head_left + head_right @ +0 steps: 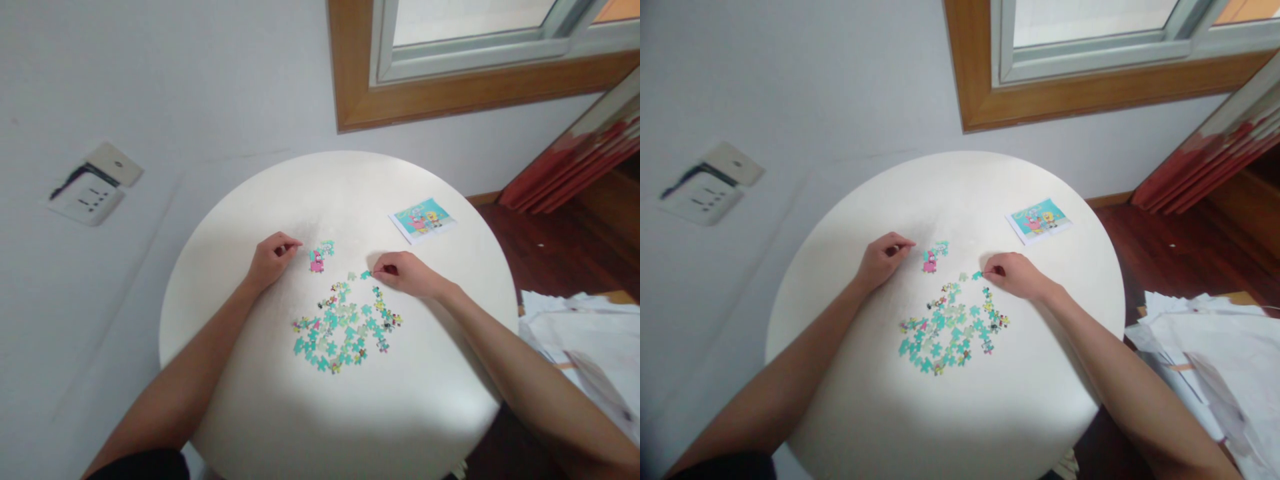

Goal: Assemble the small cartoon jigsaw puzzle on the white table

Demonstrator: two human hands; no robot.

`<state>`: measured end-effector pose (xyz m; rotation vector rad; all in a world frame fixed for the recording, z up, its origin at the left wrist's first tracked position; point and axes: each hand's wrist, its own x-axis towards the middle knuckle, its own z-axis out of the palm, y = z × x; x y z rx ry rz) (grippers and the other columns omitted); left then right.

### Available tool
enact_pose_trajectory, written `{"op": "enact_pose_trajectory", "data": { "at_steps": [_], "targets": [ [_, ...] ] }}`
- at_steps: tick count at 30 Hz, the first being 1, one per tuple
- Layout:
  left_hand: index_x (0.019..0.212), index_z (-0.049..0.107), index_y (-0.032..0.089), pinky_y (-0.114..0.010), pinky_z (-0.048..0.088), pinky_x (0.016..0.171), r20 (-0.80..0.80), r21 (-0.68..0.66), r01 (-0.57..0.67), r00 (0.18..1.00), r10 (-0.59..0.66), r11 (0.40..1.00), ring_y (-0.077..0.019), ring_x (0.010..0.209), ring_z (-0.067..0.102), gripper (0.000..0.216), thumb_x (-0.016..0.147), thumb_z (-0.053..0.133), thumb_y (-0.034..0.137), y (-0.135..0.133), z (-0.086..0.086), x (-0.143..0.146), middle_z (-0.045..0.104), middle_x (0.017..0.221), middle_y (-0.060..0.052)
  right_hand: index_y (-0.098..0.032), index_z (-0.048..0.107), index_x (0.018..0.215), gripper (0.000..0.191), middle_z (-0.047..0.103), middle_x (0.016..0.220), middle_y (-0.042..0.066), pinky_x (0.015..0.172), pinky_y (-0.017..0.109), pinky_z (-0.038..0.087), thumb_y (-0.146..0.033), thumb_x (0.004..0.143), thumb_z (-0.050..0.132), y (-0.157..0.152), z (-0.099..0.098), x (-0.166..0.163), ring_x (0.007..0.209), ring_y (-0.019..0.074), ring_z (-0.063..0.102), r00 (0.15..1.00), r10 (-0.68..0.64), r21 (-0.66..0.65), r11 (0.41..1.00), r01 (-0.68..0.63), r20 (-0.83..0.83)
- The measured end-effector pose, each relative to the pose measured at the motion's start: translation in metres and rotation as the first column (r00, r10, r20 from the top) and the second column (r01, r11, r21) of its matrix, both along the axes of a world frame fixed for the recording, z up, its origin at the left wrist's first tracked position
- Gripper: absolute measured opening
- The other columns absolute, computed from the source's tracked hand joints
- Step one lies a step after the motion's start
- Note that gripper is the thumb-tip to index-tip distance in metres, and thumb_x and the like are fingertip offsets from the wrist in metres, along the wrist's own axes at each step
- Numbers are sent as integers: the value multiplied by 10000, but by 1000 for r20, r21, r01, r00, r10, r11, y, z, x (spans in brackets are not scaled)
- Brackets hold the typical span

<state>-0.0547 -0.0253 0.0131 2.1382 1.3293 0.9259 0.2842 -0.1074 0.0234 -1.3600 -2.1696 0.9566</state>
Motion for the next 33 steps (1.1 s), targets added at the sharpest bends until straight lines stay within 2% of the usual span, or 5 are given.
{"op": "enact_pose_trajectory", "data": {
  "at_steps": [33],
  "targets": [
    [885, 743, 191, -254, 404, 579, 41, 7, 8, 999, -8, 1000, -110, 615, 492, 162, 856, 591, 240, -2, -1, 1, 656, 819, -18, -185, 674, 822, 150, 635, 706, 4, 619, 268, 347, -279, 857, 562, 0, -7, 0, 619, 117, 495, 999, -43, -5, 999, 43, -23]
  ]
}}
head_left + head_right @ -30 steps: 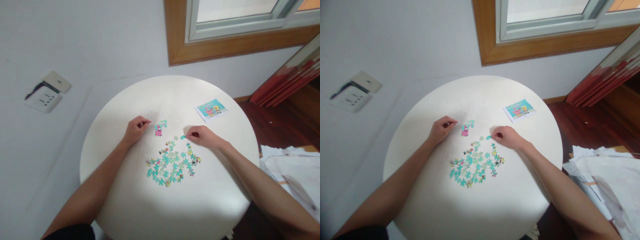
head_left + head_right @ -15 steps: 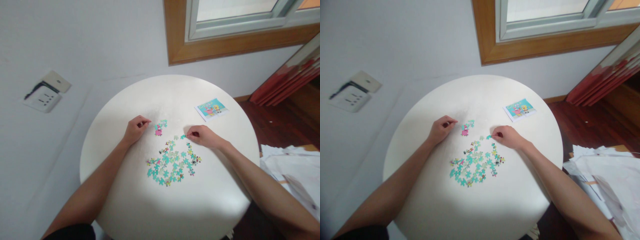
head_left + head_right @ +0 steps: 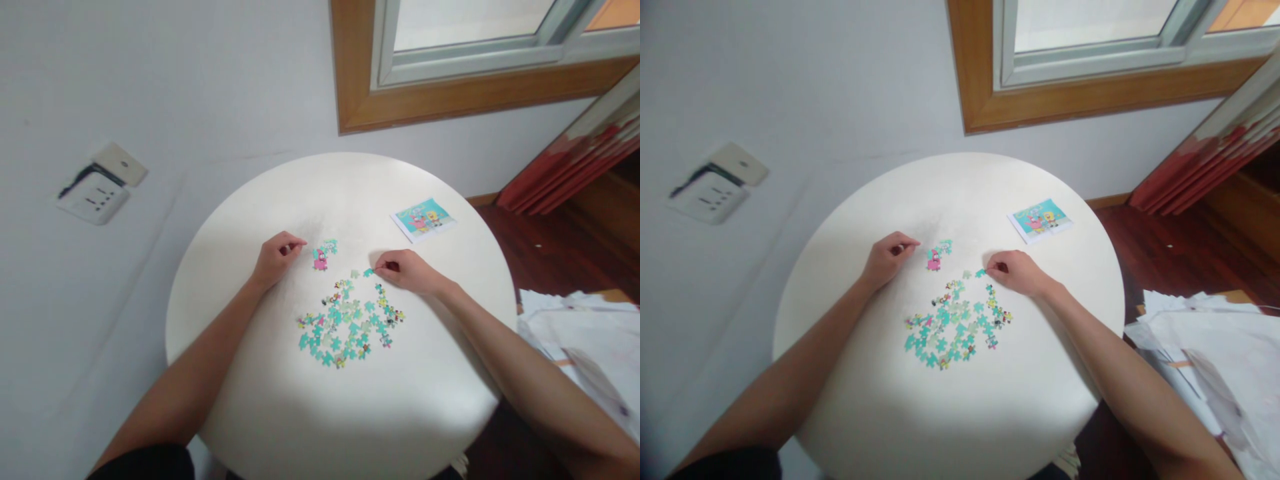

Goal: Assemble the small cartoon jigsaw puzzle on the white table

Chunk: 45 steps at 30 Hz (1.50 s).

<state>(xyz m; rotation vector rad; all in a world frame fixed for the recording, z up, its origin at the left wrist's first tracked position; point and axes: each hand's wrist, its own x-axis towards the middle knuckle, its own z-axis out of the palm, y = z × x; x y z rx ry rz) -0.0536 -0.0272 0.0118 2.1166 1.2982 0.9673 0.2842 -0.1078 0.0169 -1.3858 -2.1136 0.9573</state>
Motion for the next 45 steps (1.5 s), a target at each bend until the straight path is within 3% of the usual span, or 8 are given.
{"op": "enact_pose_trajectory", "data": {
  "at_steps": [6, 12, 20, 24, 27, 32, 38, 45],
  "targets": [
    [921, 741, 201, -269, 464, 683, -32, 76, 61, 998, -59, 995, -142, 731, 574, 154, 876, 596, 228, -13, 9, 6, 664, 843, -34, -185, 679, 832, 149, 630, 699, 2, 614, 267, 350, -271, 855, 559, 0, -1, 0, 616, 115, 489, 1000, -2, 2, 1000, 2, -12],
    [995, 749, 245, -329, 521, 854, -115, 15, 310, 945, -307, 951, -187, 892, 644, 157, 911, 618, 266, -38, 24, 20, 702, 951, -60, -184, 682, 841, 152, 633, 707, 5, 619, 271, 352, -268, 862, 557, 0, -1, 0, 625, 117, 500, 1000, 3, -4, 1000, -3, -15],
    [894, 768, 235, -313, 525, 805, -138, 37, 407, 907, -399, 913, -169, 863, 646, 109, 902, 661, 252, -42, 17, 20, 681, 898, -55, -184, 678, 817, 141, 622, 684, -3, 601, 268, 342, -259, 864, 568, 1, 1, 1, 606, 115, 488, 1000, -14, -8, 1000, 14, 0],
    [853, 743, 213, -293, 510, 801, -130, 79, 408, 909, -397, 909, -150, 847, 634, 91, 896, 663, 206, -40, 19, 20, 669, 873, -38, -184, 683, 876, 119, 649, 778, 20, 658, 270, 393, -233, 892, 576, -7, 9, -9, 683, 133, 530, 1000, 12, 138, 990, -8, -27],
    [821, 719, 198, -285, 501, 792, -134, 104, 396, 914, -382, 912, -145, 835, 627, 79, 884, 674, 185, -40, 22, 20, 661, 855, -31, -191, 688, 942, 120, 671, 906, 58, 796, 294, 436, -221, 933, 572, -23, 22, -31, 881, 172, 580, 984, 175, 266, 950, -161, -32],
    [874, 723, 198, -284, 501, 783, -138, 127, 389, 918, -372, 913, -149, 836, 624, 55, 887, 673, 181, -39, 25, 19, 665, 864, -35, -197, 679, 863, 123, 664, 906, 50, 875, 328, 431, -237, 942, 593, -47, 30, -68, 919, 190, 587, 909, 378, 274, 868, -414, 175],
    [966, 740, 218, -291, 506, 805, -153, 137, 390, 916, -370, 910, -153, 861, 626, 105, 901, 662, 191, -39, 26, 17, 671, 899, -41, -182, 653, 821, 96, 660, 936, 52, 876, 338, 441, -243, 894, 662, -51, 28, -79, 927, 209, 576, 876, 333, 197, 888, -416, 349],
    [971, 748, 229, -288, 505, 819, -150, 142, 381, 920, -361, 913, -154, 871, 637, 119, 919, 643, 207, -39, 29, 16, 687, 909, -43, -119, 648, 961, 107, 657, 1020, 131, 848, 373, 475, -105, 865, 602, -57, 30, -96, 975, 266, 572, 814, 234, 195, 901, -387, 531]
  ]
}}
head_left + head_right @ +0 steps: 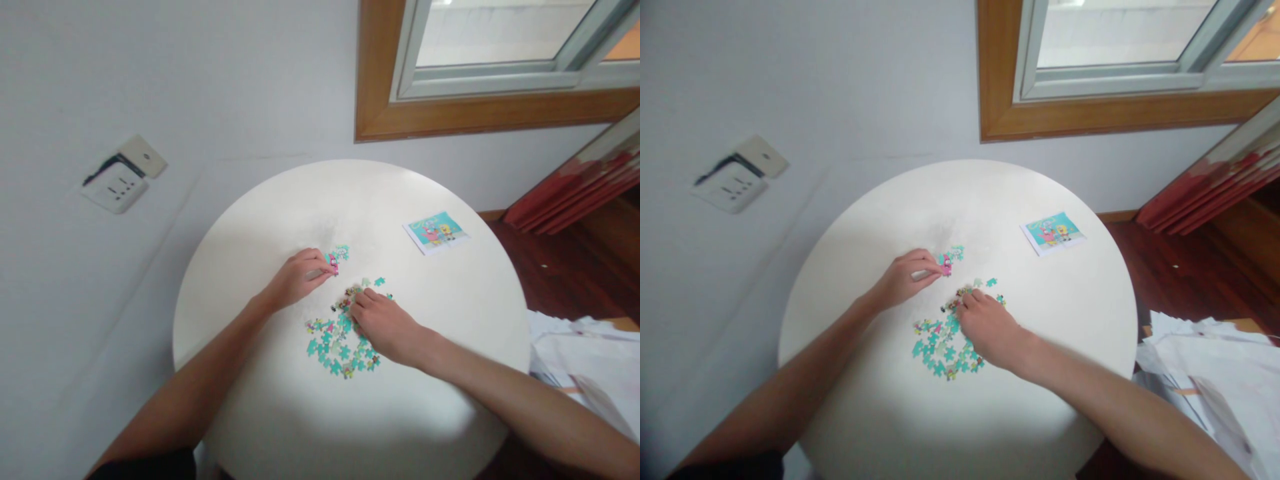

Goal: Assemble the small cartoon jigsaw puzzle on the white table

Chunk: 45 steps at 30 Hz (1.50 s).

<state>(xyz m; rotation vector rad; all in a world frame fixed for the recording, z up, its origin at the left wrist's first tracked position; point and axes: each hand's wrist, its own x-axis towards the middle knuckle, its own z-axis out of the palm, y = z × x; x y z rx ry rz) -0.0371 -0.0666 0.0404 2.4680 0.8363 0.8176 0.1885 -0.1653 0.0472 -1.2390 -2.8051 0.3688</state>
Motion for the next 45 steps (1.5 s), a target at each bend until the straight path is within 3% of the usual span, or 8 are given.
{"op": "enact_pose_trajectory", "data": {
  "at_steps": [5, 12, 15, 19, 22, 27, 30, 45],
  "targets": [
    [934, 743, 217, -290, 500, 831, 3, 3, -55, 999, 55, 999, -157, 876, 642, 131, 937, 613, 229, 2, 2, -2, 701, 895, -39, -118, 631, 959, 149, 646, 1037, 146, 869, 387, 478, -45, 842, 574, -4, -3, -4, 980, 269, 572, 999, 28, -6, 1000, -28, -18],
    [936, 736, 211, -319, 491, 859, -6, -28, -116, 993, 116, 993, -173, 910, 636, 142, 932, 594, 218, 6, -6, -2, 706, 925, -38, -166, 635, 992, 233, 667, 984, 82, 817, 300, 464, -4, 850, 544, -3, 7, 2, 918, 192, 610, 956, -55, -222, 975, -10, -287],
    [959, 740, 218, -347, 479, 889, -32, -21, -172, 985, 171, 985, -188, 940, 626, 159, 929, 583, 210, 7, -12, 0, 714, 951, -35, -185, 686, 989, 245, 674, 955, 60, 765, 275, 463, -37, 874, 527, 14, 12, 8, 844, 158, 618, 857, -203, -269, 960, 79, -474],
    [994, 740, 217, -375, 463, 906, -68, 9, -225, 972, 225, 974, -198, 948, 600, 179, 923, 578, 189, 7, -16, 3, 716, 978, -31, -171, 695, 846, 103, 663, 734, 19, 638, 266, 451, -140, 838, 596, 60, 5, 13, 642, 131, 574, 619, -468, -355, 883, 305, -631],
    [1014, 737, 232, -389, 456, 925, -95, 19, -187, 978, 188, 982, -198, 969, 584, 191, 929, 574, 183, 4, -14, 4, 722, 1038, -21, -157, 659, 746, 54, 666, 703, 24, 624, 266, 459, -186, 785, 636, 99, -6, 9, 634, 134, 585, 504, -524, -410, 852, 327, -687],
    [1023, 733, 232, -404, 458, 932, -150, 32, -83, 985, 86, 996, -206, 1004, 569, 198, 959, 548, 205, -2, -10, 7, 724, 1118, -23, -141, 669, 698, 92, 667, 675, 26, 629, 259, 449, -215, 746, 646, 144, -24, -8, 628, 128, 571, 534, -472, -370, 882, 293, -701],
    [1053, 724, 243, -411, 456, 925, -193, 43, -52, 979, 60, 998, -213, 1015, 560, 209, 973, 533, 219, -5, -10, 7, 717, 1149, -16, -130, 725, 817, 143, 662, 663, 15, 609, 253, 436, -228, 762, 635, 155, -33, -16, 599, 119, 543, 577, -413, -341, 910, 234, -705],
    [1071, 716, 237, -407, 440, 959, -248, 22, -41, 968, 45, 999, -212, 1052, 554, 213, 976, 527, 216, -4, -12, 6, 697, 1181, -16, -146, 734, 763, 119, 702, 714, 32, 657, 275, 451, -178, 801, 626, 157, -50, -20, 649, 133, 592, 654, -341, -297, 937, 182, -675]
  ]
}}
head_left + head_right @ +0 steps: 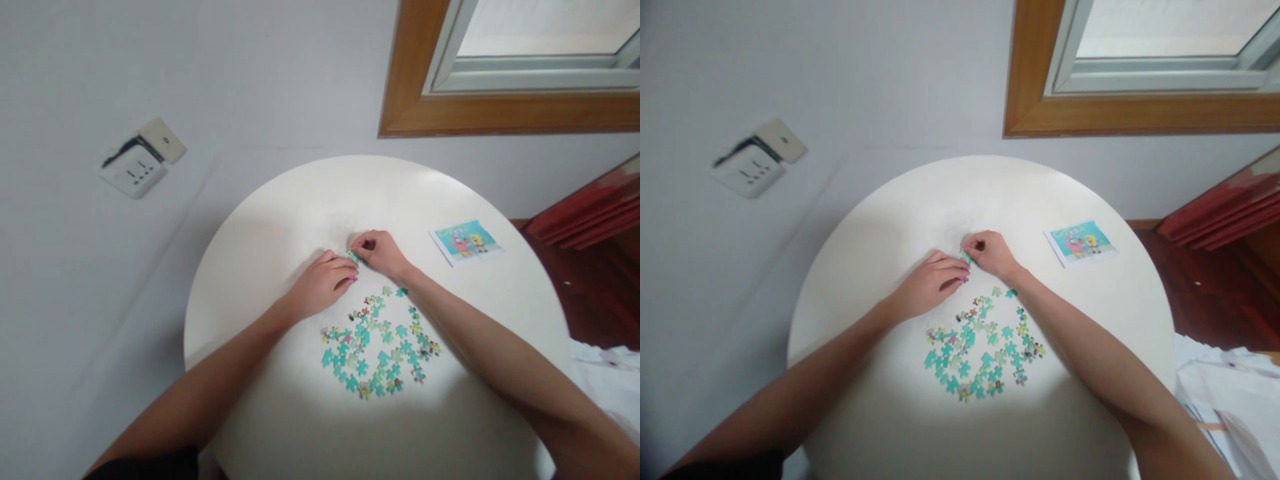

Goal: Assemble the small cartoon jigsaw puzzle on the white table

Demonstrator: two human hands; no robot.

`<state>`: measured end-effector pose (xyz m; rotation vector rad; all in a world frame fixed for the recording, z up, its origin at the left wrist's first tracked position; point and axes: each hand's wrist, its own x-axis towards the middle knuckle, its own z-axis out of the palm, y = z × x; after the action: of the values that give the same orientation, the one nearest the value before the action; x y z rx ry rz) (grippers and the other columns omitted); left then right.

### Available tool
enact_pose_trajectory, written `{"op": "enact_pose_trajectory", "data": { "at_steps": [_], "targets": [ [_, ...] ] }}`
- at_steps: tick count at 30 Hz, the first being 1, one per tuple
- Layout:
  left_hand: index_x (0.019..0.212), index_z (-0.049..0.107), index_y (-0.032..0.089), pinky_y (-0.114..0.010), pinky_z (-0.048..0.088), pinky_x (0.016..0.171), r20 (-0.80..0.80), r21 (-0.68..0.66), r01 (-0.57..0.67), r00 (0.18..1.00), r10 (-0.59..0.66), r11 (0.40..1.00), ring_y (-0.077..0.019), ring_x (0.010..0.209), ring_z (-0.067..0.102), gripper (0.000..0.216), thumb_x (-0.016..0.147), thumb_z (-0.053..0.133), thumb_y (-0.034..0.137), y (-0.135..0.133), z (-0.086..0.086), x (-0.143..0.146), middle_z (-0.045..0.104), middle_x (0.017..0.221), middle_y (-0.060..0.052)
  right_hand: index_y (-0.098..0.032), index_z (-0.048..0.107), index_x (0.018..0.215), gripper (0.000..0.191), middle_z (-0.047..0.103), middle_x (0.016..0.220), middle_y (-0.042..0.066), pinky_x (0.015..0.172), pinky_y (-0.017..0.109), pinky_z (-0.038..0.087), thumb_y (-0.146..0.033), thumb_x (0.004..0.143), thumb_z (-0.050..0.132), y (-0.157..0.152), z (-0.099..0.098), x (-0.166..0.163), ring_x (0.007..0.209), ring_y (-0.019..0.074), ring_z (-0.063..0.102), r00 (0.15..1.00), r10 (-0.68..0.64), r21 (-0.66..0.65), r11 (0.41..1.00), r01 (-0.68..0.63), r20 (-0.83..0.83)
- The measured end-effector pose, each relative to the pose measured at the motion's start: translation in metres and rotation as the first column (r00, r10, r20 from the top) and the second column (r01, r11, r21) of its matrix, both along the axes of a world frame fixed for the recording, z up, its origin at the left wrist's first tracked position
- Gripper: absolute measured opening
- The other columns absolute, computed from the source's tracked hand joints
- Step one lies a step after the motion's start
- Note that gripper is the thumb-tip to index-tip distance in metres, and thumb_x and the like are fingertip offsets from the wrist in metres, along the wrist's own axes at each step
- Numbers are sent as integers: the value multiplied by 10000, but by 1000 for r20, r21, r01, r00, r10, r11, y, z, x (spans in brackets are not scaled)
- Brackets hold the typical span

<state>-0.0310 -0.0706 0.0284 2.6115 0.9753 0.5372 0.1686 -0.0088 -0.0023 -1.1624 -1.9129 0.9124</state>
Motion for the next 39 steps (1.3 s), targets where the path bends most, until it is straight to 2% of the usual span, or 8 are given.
{"op": "enact_pose_trajectory", "data": {
  "at_steps": [4, 11, 17, 22, 26, 30, 33, 39],
  "targets": [
    [1077, 716, 236, -408, 435, 967, 22, -13, -2, 1000, 3, 1000, -212, 1059, 553, 215, 976, 527, 219, 1, -2, 0, 694, 1182, -22, -152, 723, 749, 122, 681, 708, 26, 660, 278, 427, -180, 815, 625, 1, 2, 0, 660, 136, 569, 998, 16, 77, 997, -21, 61],
    [1070, 719, 241, -416, 440, 954, 28, -22, 2, 1000, -1, 1000, -216, 1048, 552, 214, 972, 529, 222, 2, -3, 0, 697, 1164, -25, -177, 730, 772, 62, 673, 843, 49, 875, 351, 418, -166, 789, 671, 3, 2, 1, 854, 187, 562, 985, -43, 227, 974, 5, 167],
    [1062, 718, 231, -410, 437, 965, 47, -40, 7, 999, -6, 999, -210, 1054, 566, 210, 965, 534, 203, 3, -2, 1, 694, 1175, -28, -159, 735, 883, 197, 681, 873, 62, 778, 316, 456, -112, 816, 555, 4, -1, 6, 757, 161, 557, 985, -170, 175, 970, 166, 4],
    [1038, 723, 235, -411, 431, 974, 79, -56, 8, 997, -3, 998, -201, 1049, 583, 201, 956, 544, 195, 6, -4, 0, 700, 1152, -31, -188, 765, 804, 386, 664, 939, 62, 898, 349, 430, 14, 734, 444, 1, -3, 10, 933, 185, 567, 997, -49, 263, 964, 34, 51],
    [1027, 726, 241, -418, 433, 966, 114, -71, 15, 993, -7, 997, -197, 1036, 598, 198, 956, 545, 201, 8, -7, 1, 703, 1131, -29, -197, 753, 715, 382, 656, 958, 59, 925, 353, 412, 15, 730, 436, 0, -3, 9, 961, 187, 552, 996, 3, 297, 954, -31, 93],
    [1026, 732, 250, -420, 438, 978, 179, -23, -35, 983, 38, 999, -205, 1052, 579, 168, 929, 602, 207, 9, -8, 0, 675, 1137, -38, -185, 734, 745, 372, 661, 894, 60, 897, 343, 434, -9, 745, 406, 1, -1, 12, 917, 184, 580, 990, -133, 248, 959, 138, -38],
    [1072, 723, 241, -406, 436, 991, 240, 28, -150, 961, 139, 988, -208, 1075, 555, 201, 917, 608, 184, 13, -8, -4, 637, 1128, -51, -182, 719, 736, 347, 668, 841, 54, 858, 331, 447, -41, 745, 403, 3, -1, 15, 850, 179, 601, 962, -240, 179, 949, 261, -130],
    [1037, 720, 218, -399, 451, 954, 234, 21, -312, 925, 299, 950, -207, 994, 569, 174, 889, 635, 187, 25, -13, -17, 633, 1014, -45, -172, 709, 714, 327, 689, 792, 53, 806, 319, 448, -85, 734, 394, 6, -6, 16, 799, 179, 617, 931, -295, 111, 940, 323, -216]
  ]
}}
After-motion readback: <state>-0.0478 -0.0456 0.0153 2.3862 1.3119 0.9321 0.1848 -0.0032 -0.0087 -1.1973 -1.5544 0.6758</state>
